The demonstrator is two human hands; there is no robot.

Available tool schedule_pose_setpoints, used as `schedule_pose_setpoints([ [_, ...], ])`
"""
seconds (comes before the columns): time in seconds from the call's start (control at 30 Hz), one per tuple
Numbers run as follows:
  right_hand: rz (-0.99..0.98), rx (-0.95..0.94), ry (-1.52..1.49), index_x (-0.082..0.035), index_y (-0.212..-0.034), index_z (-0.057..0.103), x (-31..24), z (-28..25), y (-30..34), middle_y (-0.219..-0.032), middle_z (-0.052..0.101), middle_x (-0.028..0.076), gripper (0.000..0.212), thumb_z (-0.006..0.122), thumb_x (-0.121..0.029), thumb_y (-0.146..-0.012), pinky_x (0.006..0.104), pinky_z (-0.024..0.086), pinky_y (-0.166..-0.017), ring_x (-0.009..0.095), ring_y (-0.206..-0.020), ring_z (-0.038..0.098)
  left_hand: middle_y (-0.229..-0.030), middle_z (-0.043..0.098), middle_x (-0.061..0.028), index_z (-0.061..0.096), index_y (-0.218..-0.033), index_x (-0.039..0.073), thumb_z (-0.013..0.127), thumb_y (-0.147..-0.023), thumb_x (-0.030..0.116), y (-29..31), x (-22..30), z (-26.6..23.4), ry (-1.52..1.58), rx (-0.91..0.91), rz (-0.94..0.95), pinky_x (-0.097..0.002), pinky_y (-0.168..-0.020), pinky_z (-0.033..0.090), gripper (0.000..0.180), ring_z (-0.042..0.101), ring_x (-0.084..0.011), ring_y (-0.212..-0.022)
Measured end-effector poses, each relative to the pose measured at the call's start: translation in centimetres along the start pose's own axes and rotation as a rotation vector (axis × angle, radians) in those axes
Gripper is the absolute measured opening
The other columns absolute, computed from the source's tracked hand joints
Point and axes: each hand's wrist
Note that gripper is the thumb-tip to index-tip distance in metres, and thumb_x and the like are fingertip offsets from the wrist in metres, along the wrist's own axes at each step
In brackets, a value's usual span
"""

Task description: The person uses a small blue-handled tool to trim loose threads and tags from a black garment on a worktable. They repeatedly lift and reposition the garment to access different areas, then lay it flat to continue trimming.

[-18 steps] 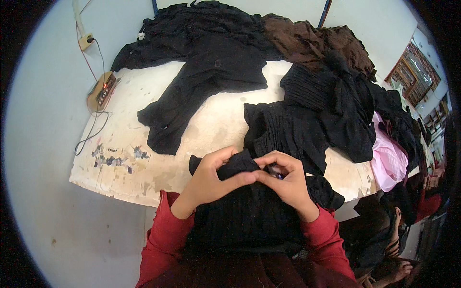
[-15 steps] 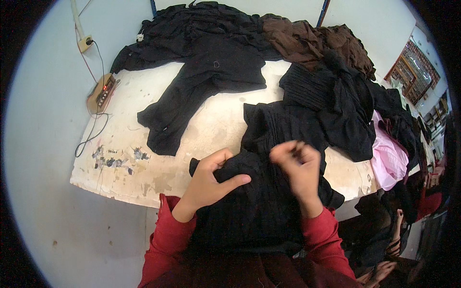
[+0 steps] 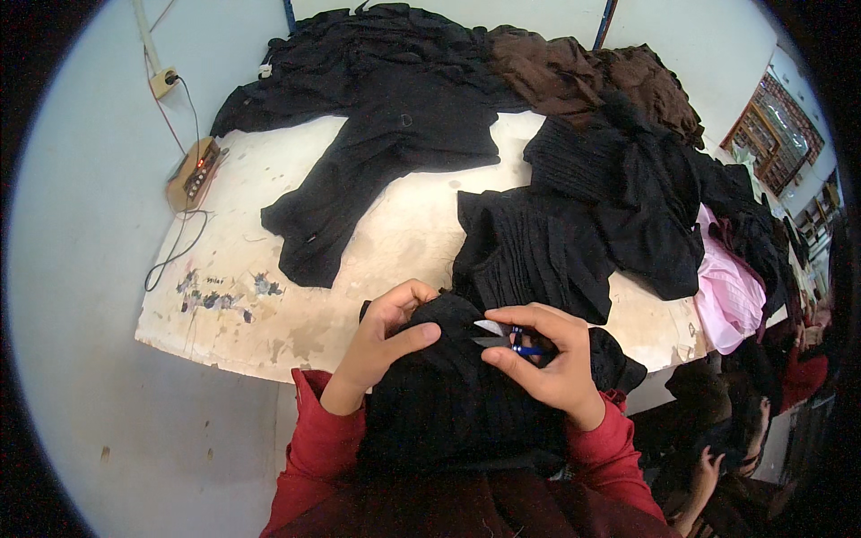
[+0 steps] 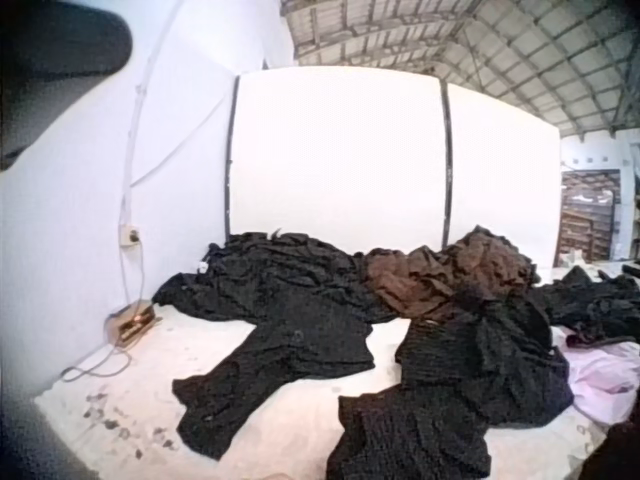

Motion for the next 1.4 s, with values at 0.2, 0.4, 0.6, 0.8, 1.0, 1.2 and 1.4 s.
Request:
schedule_pose_setpoints([
  [0.2, -0.063, 0.042, 0.019, -0.005, -0.100, 0.069, -0.4, 1.4, -0.4, -0.086, 0.061, 0.008, 0.036, 0.080, -0.005, -0.065, 0.0261, 0.047, -0.068, 0.016, -0.077, 0.059, -0.095, 0.059, -0.0010, 0.054, -0.098, 0.002, 0.062, -0.088, 0.010, 0.2, 0.2, 0.1, 0.026, -0.026, -0.044, -0.0191, -0.075, 0.043, 0.015, 0.054, -0.0041, -0.084],
  [0.4, -0.196, 0.124, 0.106, -0.006, -0.088, 0.069, 1.0, 1.6, -1.4, -0.086, 0.062, 0.009, 0.032, 0.060, 0.009, -0.062, 0.0293, 0.051, -0.065, 0.021, -0.077, 0.064, -0.091, 0.061, -0.0004, 0.055, -0.097, 0.002, 0.061, -0.090, 0.007, 0.2, -0.1, 0.5, 0.056, 0.041, -0.043, -0.0181, -0.073, 0.044, 0.011, 0.055, -0.0035, -0.081],
  [0.6, 0.043, 0.141, 0.047, -0.005, -0.107, 0.065, 0.4, 0.3, 0.0, -0.083, 0.065, 0.005, 0.037, 0.077, -0.015, -0.074, 0.0209, 0.047, -0.063, 0.009, -0.072, 0.059, -0.092, 0.064, -0.0020, 0.056, -0.097, 0.002, 0.060, -0.090, 0.005, 0.6, -0.1, 0.7, 0.137, 0.097, -0.056, -0.0179, -0.074, 0.045, 0.009, 0.058, -0.0043, -0.082],
  [0.8, 0.125, 0.061, 0.030, -0.003, -0.091, 0.068, -0.3, 1.8, 1.8, -0.072, 0.067, 0.008, 0.022, 0.076, -0.016, -0.075, 0.0232, 0.047, -0.054, 0.012, -0.059, 0.063, -0.091, 0.065, -0.0030, 0.056, -0.096, 0.002, 0.060, -0.090, 0.006, 0.4, -0.4, 0.9, 0.138, 0.085, -0.060, -0.0182, -0.074, 0.046, 0.008, 0.059, -0.0045, -0.081],
  [1.0, 0.102, 0.105, 0.043, -0.003, -0.088, 0.068, -0.3, 2.4, 1.3, -0.074, 0.068, 0.009, 0.019, 0.075, -0.016, -0.076, 0.0240, 0.048, -0.053, 0.015, -0.059, 0.065, -0.090, 0.065, -0.0025, 0.056, -0.096, 0.002, 0.060, -0.090, 0.007, 0.5, -0.2, 1.1, 0.127, 0.106, -0.048, -0.0178, -0.072, 0.046, 0.009, 0.059, -0.0041, -0.079],
  [1.2, 0.082, 0.101, 0.026, -0.002, -0.088, 0.068, -0.1, 2.5, 1.1, -0.074, 0.069, 0.010, 0.018, 0.075, -0.015, -0.077, 0.0244, 0.048, -0.054, 0.014, -0.060, 0.065, -0.089, 0.064, -0.0013, 0.055, -0.096, 0.002, 0.060, -0.090, 0.008, 0.5, -0.3, 1.2, 0.104, 0.109, -0.052, -0.0172, -0.071, 0.045, 0.009, 0.058, -0.0036, -0.078],
  [1.4, 0.229, 0.203, -0.345, -0.001, -0.106, 0.062, 1.2, 1.8, 0.9, -0.093, 0.065, 0.005, 0.034, 0.076, -0.014, -0.077, 0.0230, 0.047, -0.072, 0.010, -0.081, 0.060, -0.099, 0.062, -0.0031, 0.055, -0.099, 0.002, 0.057, -0.092, 0.012, 0.6, -0.5, 1.6, 0.126, 0.097, -0.028, -0.0212, -0.081, 0.042, 0.013, 0.055, -0.0065, -0.088],
])
Point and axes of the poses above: each hand's wrist, its own y-axis away from the middle knuckle, its own z-axis out of the palm, x = y × z
